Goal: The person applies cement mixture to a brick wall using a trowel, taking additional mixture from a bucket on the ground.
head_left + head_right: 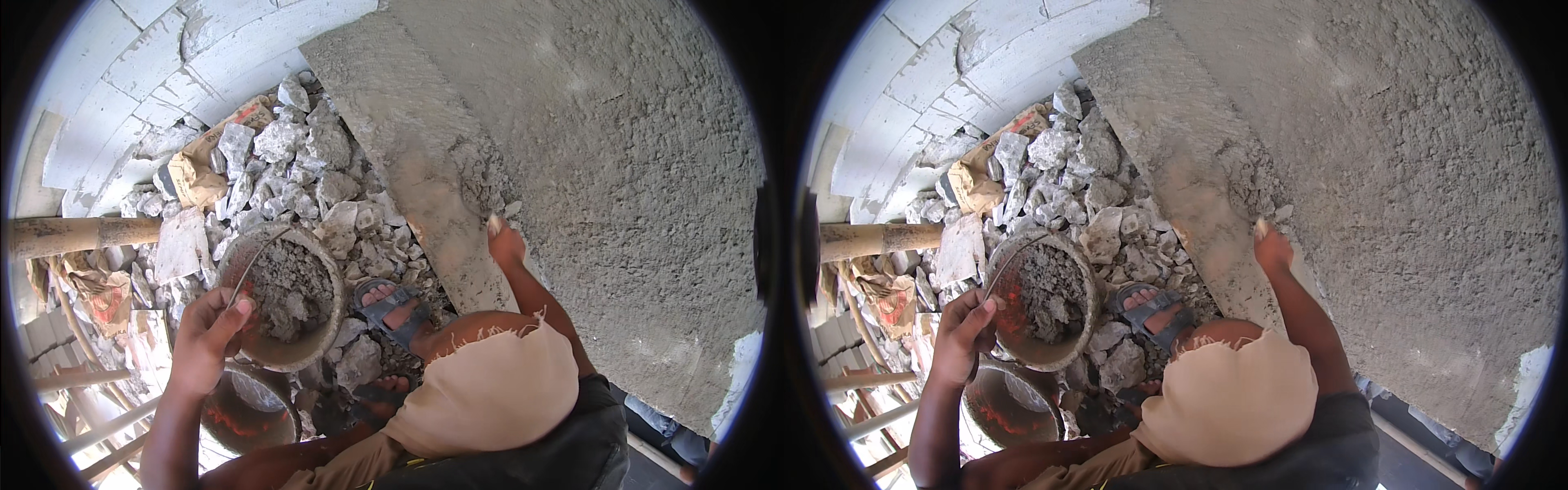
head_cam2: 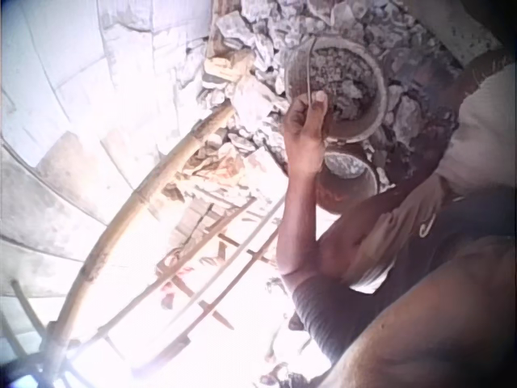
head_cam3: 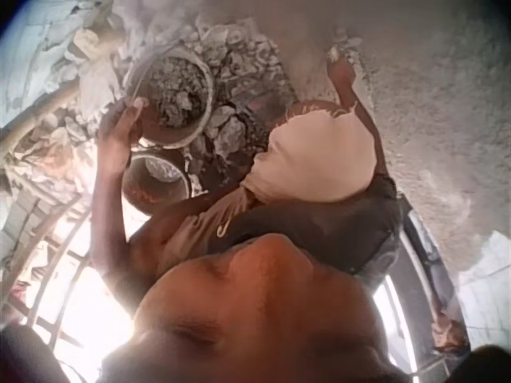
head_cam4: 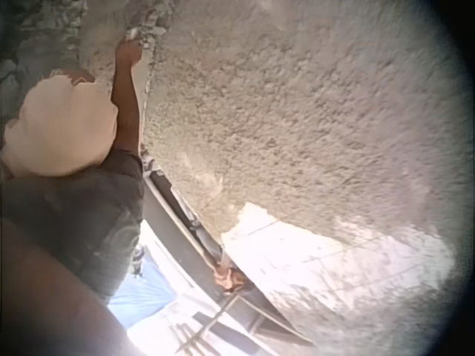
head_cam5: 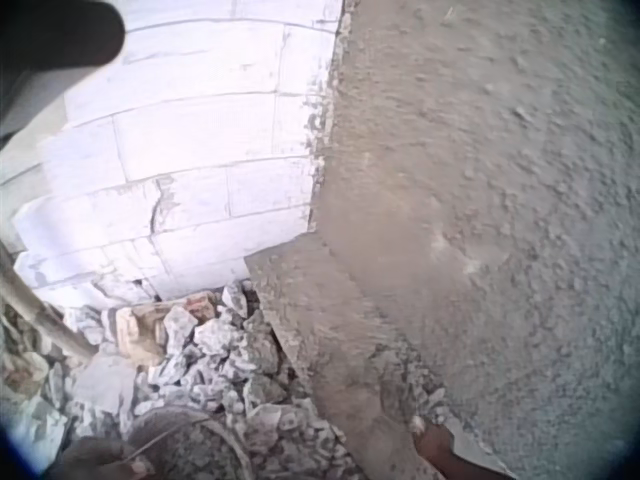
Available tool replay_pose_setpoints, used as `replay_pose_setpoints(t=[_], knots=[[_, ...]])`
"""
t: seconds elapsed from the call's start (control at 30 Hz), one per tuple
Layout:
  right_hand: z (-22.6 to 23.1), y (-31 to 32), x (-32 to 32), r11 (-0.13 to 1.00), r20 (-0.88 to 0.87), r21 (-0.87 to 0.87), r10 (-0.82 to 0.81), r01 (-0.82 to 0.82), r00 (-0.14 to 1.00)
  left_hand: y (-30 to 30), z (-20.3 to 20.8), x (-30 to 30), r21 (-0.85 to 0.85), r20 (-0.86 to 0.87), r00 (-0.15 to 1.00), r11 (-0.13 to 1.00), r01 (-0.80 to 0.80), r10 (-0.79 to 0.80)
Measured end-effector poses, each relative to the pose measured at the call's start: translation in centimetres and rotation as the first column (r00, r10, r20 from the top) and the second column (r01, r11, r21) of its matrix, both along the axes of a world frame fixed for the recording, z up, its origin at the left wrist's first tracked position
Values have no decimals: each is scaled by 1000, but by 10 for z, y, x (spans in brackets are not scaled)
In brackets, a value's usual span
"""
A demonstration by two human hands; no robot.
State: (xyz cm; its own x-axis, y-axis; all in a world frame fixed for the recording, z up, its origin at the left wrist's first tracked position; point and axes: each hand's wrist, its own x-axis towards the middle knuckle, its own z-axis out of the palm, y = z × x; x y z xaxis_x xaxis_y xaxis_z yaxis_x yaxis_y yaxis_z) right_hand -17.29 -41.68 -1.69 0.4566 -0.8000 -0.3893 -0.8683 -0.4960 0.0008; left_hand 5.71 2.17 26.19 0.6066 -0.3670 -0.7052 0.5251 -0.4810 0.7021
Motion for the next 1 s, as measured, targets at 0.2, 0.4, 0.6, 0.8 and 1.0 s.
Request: replay_pose_setpoints(t=[0.2, 0.4, 0.6, 0.8, 1.0], knots=[[-13, -35, 51, 993, 5, -118, -7, 8, 1000, 2, 3, 1, -13, -13, 1000, 1000, -5, 5], [-18, -35, 51, 986, 112, -142, -69, 85, 991, 0, 1, 2, -23, -21, 1000, 1000, 8, -9], [-8, -36, 41, 988, 172, -141, -45, 70, 984, -1, 2, 3, -31, -39, 998, 999, 41, -42], [31, -31, 45, 983, 301, -175, 7, 48, 954, -5, 5, 1, -17, -3, 999, 999, 52, -52], [93, -12, 54, 963, 393, -238, 216, -128, 894, 0, 1, 3, 18, 3, 998, 998, 57, -57]])
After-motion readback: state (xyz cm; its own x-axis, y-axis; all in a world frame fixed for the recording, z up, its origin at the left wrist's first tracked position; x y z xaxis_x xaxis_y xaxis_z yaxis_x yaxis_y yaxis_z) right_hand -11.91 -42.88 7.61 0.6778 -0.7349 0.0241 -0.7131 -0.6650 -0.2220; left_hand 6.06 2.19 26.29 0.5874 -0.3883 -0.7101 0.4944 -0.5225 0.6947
